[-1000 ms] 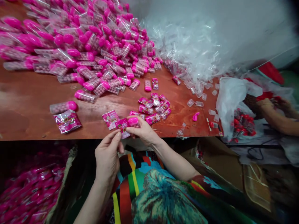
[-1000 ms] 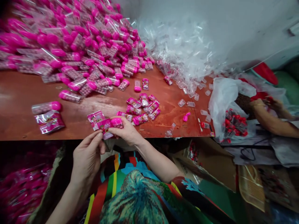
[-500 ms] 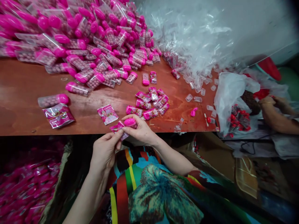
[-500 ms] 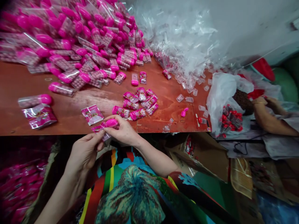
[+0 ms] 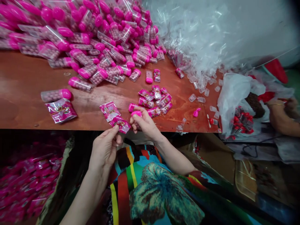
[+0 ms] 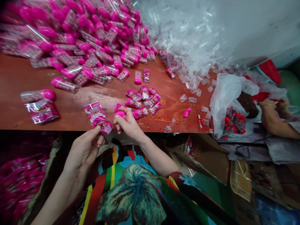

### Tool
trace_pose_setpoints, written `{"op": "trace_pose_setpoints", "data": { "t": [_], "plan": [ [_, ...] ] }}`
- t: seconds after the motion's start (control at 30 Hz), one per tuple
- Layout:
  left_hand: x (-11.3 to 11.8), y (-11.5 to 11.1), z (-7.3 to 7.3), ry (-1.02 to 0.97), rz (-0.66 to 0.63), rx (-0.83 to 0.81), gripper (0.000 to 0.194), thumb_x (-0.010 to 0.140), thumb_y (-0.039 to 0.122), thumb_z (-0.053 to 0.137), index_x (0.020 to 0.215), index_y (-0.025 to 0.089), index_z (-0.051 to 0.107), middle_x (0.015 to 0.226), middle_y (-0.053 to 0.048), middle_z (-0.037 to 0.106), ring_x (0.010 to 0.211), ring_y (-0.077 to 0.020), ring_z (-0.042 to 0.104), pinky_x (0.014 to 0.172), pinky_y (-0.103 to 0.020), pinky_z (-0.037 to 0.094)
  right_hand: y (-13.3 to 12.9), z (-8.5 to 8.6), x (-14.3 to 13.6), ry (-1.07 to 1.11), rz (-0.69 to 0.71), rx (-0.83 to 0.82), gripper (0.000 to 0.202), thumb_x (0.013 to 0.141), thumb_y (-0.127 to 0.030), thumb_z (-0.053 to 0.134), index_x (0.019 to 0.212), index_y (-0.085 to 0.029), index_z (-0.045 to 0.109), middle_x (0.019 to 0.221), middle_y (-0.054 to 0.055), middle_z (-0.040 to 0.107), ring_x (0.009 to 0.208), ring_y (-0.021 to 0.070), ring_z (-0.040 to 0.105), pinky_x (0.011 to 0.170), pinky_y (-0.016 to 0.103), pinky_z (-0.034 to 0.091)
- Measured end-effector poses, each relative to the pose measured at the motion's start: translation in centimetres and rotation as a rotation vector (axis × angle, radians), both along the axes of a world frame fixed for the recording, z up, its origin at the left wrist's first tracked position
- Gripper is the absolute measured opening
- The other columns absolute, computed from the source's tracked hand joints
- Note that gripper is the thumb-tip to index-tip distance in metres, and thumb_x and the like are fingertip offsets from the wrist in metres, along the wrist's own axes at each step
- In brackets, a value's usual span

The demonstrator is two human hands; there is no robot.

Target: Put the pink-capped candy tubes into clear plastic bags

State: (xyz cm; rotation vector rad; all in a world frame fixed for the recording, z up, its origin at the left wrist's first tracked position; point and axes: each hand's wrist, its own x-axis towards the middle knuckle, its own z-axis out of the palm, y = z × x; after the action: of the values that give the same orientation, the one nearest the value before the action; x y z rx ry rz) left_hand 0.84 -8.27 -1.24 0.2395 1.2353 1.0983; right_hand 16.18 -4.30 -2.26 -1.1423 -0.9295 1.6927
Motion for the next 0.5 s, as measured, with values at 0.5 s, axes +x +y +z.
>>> {"op": "trace_pose_setpoints", "data": {
  "t": [0.5],
  "plan": [
    [0.9,-0.4,0.9,0.036,0.127,0.014,0.029,0.07,0.034,0.083,0.064,0.014,0.063,0.048,0.002,0.058,0.043,-0.0078,0.049,0.047,-0.019,0.036,-4.6,0.5,-1.6,-0.031,0.087,-0.033,0.05,0.095,-0.052,0.056,0.133,-0.025,0.038,0.074,-0.007,0.061,0.037,0.0029,0.046,0.031,0.013,0.033]
  ]
}}
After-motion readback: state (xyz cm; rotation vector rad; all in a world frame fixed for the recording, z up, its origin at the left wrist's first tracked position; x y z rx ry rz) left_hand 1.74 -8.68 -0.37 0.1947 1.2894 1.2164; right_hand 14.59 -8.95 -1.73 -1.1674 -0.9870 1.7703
